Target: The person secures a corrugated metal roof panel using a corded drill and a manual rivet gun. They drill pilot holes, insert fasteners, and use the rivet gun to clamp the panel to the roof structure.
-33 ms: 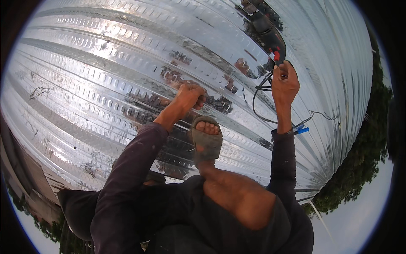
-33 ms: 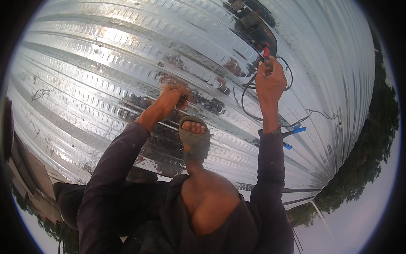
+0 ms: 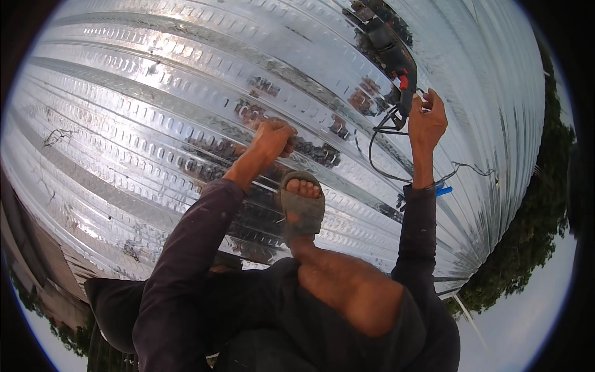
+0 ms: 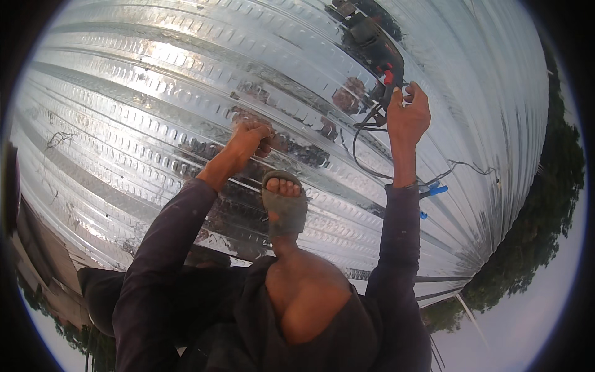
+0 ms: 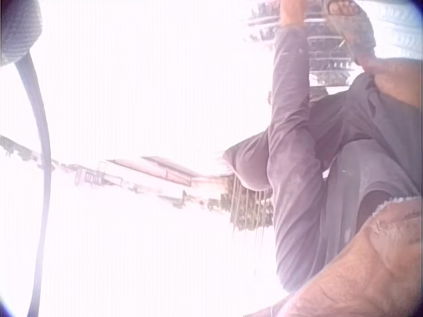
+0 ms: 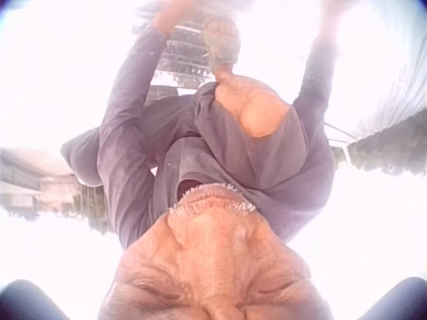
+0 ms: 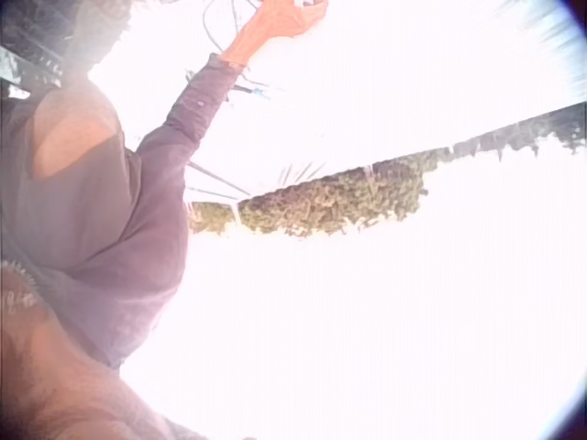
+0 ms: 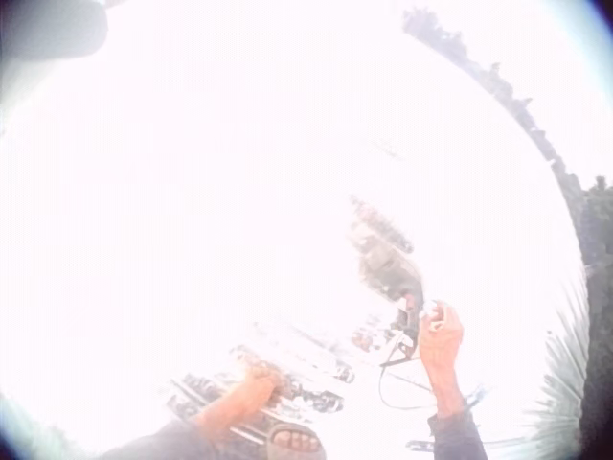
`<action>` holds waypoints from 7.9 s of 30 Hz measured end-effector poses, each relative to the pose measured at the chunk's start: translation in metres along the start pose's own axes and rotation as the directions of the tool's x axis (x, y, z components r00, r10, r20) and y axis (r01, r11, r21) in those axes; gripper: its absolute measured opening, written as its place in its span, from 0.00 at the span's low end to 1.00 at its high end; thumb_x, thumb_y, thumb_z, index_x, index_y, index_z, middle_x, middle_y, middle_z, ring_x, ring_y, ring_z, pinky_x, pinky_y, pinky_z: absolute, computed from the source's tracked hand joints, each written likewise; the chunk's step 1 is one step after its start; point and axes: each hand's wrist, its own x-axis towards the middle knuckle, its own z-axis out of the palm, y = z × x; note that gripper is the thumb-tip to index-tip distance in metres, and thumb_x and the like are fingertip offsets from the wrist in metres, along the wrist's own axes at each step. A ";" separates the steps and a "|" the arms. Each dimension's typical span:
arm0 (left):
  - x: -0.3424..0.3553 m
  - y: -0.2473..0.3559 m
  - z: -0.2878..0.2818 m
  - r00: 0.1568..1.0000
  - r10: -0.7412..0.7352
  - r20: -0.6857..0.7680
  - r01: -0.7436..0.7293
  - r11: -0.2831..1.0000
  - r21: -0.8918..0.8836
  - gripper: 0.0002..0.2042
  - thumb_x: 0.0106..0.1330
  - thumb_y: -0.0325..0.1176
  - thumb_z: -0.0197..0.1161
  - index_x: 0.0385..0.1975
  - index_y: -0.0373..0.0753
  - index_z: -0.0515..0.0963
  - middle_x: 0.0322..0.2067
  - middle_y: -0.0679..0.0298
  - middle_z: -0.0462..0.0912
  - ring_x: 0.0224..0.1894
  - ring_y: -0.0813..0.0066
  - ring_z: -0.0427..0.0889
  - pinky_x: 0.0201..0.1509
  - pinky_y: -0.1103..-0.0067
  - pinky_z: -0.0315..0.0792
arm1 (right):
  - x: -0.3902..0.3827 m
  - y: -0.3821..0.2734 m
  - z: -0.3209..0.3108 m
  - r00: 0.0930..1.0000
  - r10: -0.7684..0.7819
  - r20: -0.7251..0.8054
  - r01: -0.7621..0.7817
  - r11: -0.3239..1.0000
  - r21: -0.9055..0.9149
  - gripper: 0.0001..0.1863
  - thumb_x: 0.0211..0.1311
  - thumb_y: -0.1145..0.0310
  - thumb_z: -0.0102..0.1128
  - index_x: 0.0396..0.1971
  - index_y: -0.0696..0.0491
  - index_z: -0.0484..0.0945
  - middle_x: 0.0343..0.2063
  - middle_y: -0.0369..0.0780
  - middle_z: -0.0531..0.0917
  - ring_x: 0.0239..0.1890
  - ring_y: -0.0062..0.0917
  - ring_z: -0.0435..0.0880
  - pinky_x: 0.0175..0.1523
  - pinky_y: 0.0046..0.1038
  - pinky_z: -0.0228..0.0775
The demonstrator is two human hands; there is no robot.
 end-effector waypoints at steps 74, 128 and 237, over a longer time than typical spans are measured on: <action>-0.333 -0.081 -0.315 0.689 0.169 -0.704 -0.561 -0.490 -0.667 0.18 0.68 0.57 0.61 0.44 0.50 0.78 0.42 0.71 0.81 0.44 0.76 0.79 0.50 0.72 0.73 | -0.220 -0.617 -0.047 -0.110 -0.755 0.646 0.680 0.416 0.603 0.31 0.55 0.70 0.70 0.58 0.64 0.70 0.37 0.49 0.86 0.37 0.35 0.88 0.46 0.34 0.78; -0.345 -0.073 -0.311 0.590 0.106 -0.801 -0.596 -0.612 -0.520 0.22 0.68 0.57 0.60 0.47 0.44 0.79 0.42 0.67 0.81 0.46 0.76 0.78 0.49 0.75 0.72 | -0.246 -0.685 -0.057 -0.131 -0.367 0.921 0.422 0.820 0.387 0.33 0.25 0.62 0.65 0.38 0.68 0.83 0.20 0.40 0.80 0.21 0.23 0.78 0.29 0.22 0.65; -0.247 -0.202 -0.347 -0.469 0.359 -0.807 -0.075 0.895 0.441 0.15 0.60 0.32 0.70 0.47 0.39 0.83 0.54 0.57 0.81 0.61 0.56 0.74 0.69 0.62 0.60 | -0.149 -0.587 -0.108 0.329 -0.701 0.633 0.136 0.698 0.703 0.35 0.34 0.62 0.65 0.45 0.72 0.80 0.29 0.48 0.84 0.20 0.23 0.79 0.28 0.21 0.68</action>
